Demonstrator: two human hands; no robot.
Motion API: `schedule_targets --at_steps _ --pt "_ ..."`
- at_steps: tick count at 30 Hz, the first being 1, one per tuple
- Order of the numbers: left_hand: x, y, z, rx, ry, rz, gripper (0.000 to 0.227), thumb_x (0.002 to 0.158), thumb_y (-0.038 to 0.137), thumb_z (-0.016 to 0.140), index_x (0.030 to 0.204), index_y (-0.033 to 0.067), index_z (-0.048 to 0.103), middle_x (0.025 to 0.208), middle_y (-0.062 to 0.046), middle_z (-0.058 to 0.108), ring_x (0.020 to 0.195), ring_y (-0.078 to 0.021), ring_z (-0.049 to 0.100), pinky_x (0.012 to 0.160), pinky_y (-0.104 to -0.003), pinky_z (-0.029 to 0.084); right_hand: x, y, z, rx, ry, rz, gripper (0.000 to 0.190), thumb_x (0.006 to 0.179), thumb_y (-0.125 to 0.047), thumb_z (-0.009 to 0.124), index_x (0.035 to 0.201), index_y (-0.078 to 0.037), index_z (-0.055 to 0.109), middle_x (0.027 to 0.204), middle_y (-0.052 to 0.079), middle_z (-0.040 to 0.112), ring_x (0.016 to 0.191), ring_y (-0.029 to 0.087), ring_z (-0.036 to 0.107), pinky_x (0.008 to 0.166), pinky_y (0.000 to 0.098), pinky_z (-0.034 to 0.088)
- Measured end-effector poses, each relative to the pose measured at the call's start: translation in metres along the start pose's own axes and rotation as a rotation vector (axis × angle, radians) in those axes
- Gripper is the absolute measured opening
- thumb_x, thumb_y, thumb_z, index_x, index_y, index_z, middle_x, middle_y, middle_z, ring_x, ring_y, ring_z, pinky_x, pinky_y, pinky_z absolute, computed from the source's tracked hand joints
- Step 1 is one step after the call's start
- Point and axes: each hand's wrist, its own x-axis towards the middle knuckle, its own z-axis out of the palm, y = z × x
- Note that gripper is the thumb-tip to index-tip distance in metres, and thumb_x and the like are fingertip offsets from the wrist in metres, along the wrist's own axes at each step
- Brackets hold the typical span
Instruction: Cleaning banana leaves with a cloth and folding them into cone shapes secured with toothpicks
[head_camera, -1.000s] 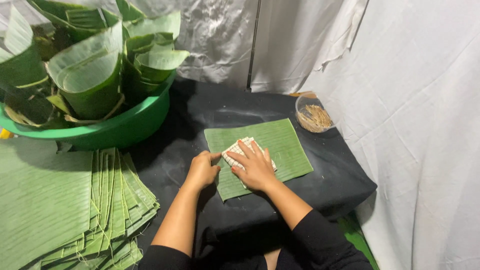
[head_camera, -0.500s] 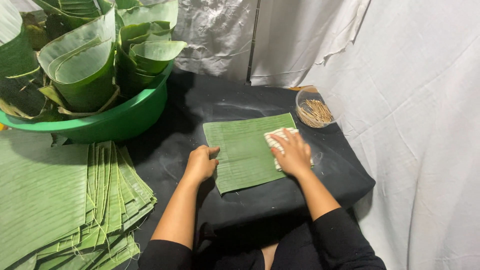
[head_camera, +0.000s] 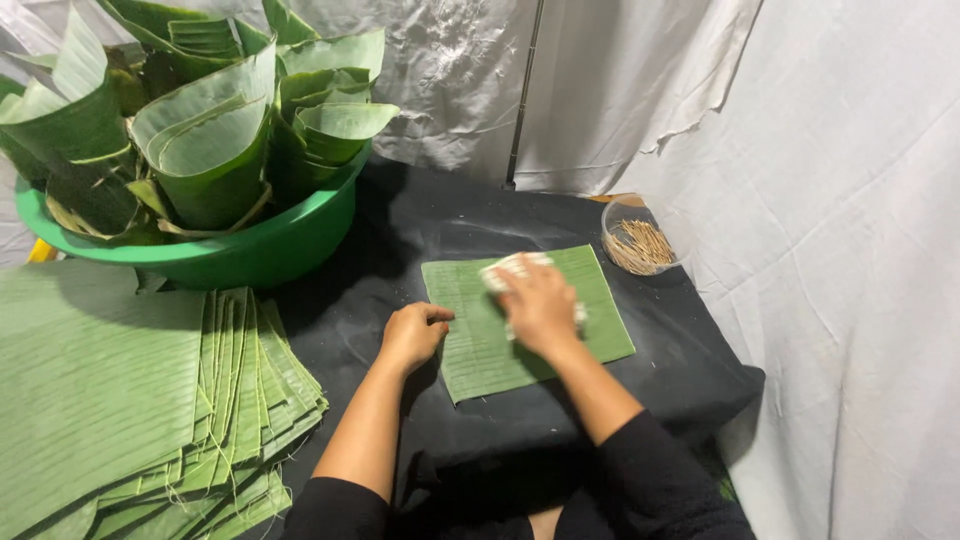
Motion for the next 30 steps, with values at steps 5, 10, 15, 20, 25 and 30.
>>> schedule_targets --at_steps 5,10,15,20,25,30 --pt "0.013 -0.013 0.008 0.012 0.035 -0.008 0.018 0.085 0.019 0.073 0.099 0.0223 0.083 0.099 -0.008 0.080 0.111 -0.0348 0.070 0.094 -0.043 0.056 0.032 -0.026 0.016 0.152 -0.482 -0.089 0.044 0.100 -0.043 0.053 0.143 -0.045 0.055 0.162 0.001 0.039 0.146 0.043 0.034 0.112 0.0616 0.034" --pt "0.017 -0.014 0.006 -0.014 0.043 -0.084 0.015 0.081 0.021 0.076 0.093 0.0256 0.084 0.092 -0.005 0.081 0.106 -0.0308 0.072 0.089 -0.039 0.058 0.045 0.027 0.034 0.083 -0.413 -0.019 0.045 0.099 -0.051 0.053 0.144 -0.052 0.052 0.161 0.000 0.042 0.144 0.039 0.041 0.112 0.0572 0.039" --pt "0.015 -0.011 0.004 -0.051 0.046 -0.132 0.017 0.080 0.016 0.076 0.092 0.0242 0.084 0.090 -0.006 0.081 0.104 -0.0313 0.073 0.089 -0.038 0.058 0.048 0.099 0.052 -0.088 -0.474 0.259 0.052 0.100 -0.062 0.043 0.152 -0.059 0.038 0.169 -0.009 0.026 0.152 0.033 0.027 0.115 0.0617 0.028" --pt "0.020 -0.014 0.007 -0.059 0.068 -0.123 0.016 0.080 0.017 0.077 0.092 0.0232 0.084 0.090 -0.006 0.081 0.104 -0.0311 0.073 0.089 -0.038 0.058 0.043 0.107 0.021 -0.120 -0.440 0.415 0.058 0.098 -0.053 0.041 0.156 -0.052 0.034 0.169 -0.008 0.023 0.151 0.033 0.026 0.115 0.0582 0.030" --pt "0.026 -0.022 0.013 -0.071 0.108 -0.086 0.014 0.081 0.017 0.076 0.093 0.0217 0.084 0.088 -0.005 0.080 0.102 -0.0313 0.073 0.089 -0.040 0.058 0.051 0.100 0.026 -0.169 -0.427 0.467 0.055 0.100 -0.044 0.038 0.155 -0.049 0.038 0.168 -0.007 0.027 0.147 0.036 0.030 0.112 0.0580 0.033" --pt "0.028 -0.025 0.018 -0.017 0.115 -0.060 0.012 0.082 0.021 0.076 0.093 0.0228 0.082 0.089 -0.003 0.079 0.104 -0.0292 0.073 0.089 -0.040 0.058 0.057 0.038 -0.006 -0.353 -0.309 0.260 0.054 0.096 -0.022 0.046 0.148 -0.032 0.057 0.158 0.004 0.049 0.129 0.039 0.051 0.094 0.0515 0.044"
